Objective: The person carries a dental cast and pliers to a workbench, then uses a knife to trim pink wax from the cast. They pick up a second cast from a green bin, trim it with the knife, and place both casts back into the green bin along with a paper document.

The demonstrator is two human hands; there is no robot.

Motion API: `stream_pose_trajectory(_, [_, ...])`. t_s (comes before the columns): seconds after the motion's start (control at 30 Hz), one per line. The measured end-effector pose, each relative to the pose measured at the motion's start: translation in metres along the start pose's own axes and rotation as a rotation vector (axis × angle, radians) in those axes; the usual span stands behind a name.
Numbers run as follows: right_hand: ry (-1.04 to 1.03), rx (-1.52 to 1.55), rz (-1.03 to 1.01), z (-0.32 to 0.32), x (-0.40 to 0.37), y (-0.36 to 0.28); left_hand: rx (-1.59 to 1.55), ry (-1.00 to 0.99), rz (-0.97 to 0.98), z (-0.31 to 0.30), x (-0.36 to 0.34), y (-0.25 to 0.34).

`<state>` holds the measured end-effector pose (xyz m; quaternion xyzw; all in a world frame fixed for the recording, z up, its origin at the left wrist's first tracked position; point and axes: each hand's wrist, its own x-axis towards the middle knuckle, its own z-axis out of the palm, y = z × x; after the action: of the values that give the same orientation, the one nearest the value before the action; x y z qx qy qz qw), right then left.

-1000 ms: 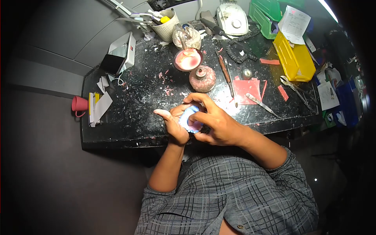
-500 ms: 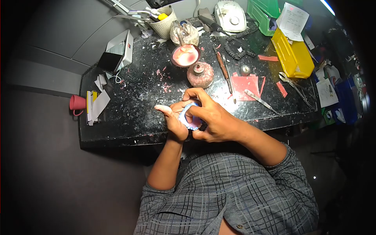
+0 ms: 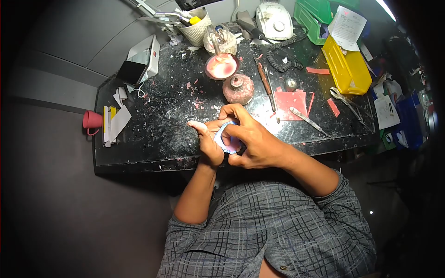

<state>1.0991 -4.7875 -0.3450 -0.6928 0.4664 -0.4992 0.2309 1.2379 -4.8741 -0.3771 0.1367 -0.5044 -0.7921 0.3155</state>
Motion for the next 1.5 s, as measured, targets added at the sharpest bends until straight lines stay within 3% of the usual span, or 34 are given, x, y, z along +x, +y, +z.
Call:
stream_pose_trajectory(0.2, [-0.016,-0.016,0.045,-0.005,0.001,-0.003,-0.001,-0.077,0.067,-0.009,0.005,-0.004])
stream_pose_trajectory(0.27, [-0.037,-0.012,0.066,-0.008,0.001,-0.002,0.049,0.076,-0.017,0.002,0.006,0.002])
stream_pose_trajectory(0.33, [-0.024,-0.010,-0.013,-0.011,0.000,0.000,0.075,0.059,-0.010,0.000,0.007,0.007])
stream_pose_trajectory(0.4, [-0.062,0.034,0.048,-0.016,-0.002,0.000,0.064,0.109,-0.100,0.003,0.005,0.013])
stream_pose_trajectory(0.47, [-0.016,-0.067,-0.111,-0.017,-0.002,0.005,0.033,0.103,-0.084,0.000,0.005,0.011])
stream_pose_trajectory(0.53, [0.013,-0.045,-0.130,-0.021,-0.002,0.000,-0.114,0.103,-0.106,0.003,0.005,0.012])
stream_pose_trajectory(0.6, [0.009,-0.090,-0.132,-0.034,-0.008,-0.006,-0.079,0.251,-0.069,0.002,0.007,0.001])
stream_pose_trajectory(0.67, [0.031,-0.161,-0.083,-0.056,-0.016,-0.018,-0.076,0.076,-0.086,-0.003,0.001,0.006])
stream_pose_trajectory(0.7, [0.100,-0.205,0.050,-0.069,-0.023,-0.019,-0.071,0.037,-0.070,-0.008,-0.002,0.004])
stream_pose_trajectory(0.8, [0.326,-0.239,0.490,-0.102,-0.036,-0.028,0.097,0.196,0.030,-0.001,-0.004,0.007])
stream_pose_trajectory(0.87, [0.240,-0.609,0.438,-0.120,-0.061,-0.008,0.197,0.272,0.054,-0.009,-0.006,0.013])
stream_pose_trajectory(0.93, [0.147,-0.642,0.525,-0.126,-0.074,-0.011,0.213,0.343,0.100,-0.014,-0.004,0.018])
stream_pose_trajectory(1.0, [0.197,-0.638,0.517,-0.122,-0.083,-0.009,0.222,0.354,0.125,-0.016,-0.003,0.022])
stream_pose_trajectory(1.2, [0.190,-0.635,0.390,-0.125,-0.097,0.003,0.373,0.140,0.078,0.004,-0.010,0.015])
stream_pose_trajectory(1.33, [0.203,-0.650,0.247,-0.126,-0.106,0.011,0.899,-0.160,0.208,0.023,-0.005,0.015])
stream_pose_trajectory(1.47, [0.377,-0.684,0.199,-0.135,-0.110,0.010,1.121,-0.151,0.269,0.027,-0.006,0.016])
stream_pose_trajectory(1.5, [0.429,-0.666,0.311,-0.139,-0.112,0.006,1.127,-0.126,0.287,0.028,-0.005,0.018])
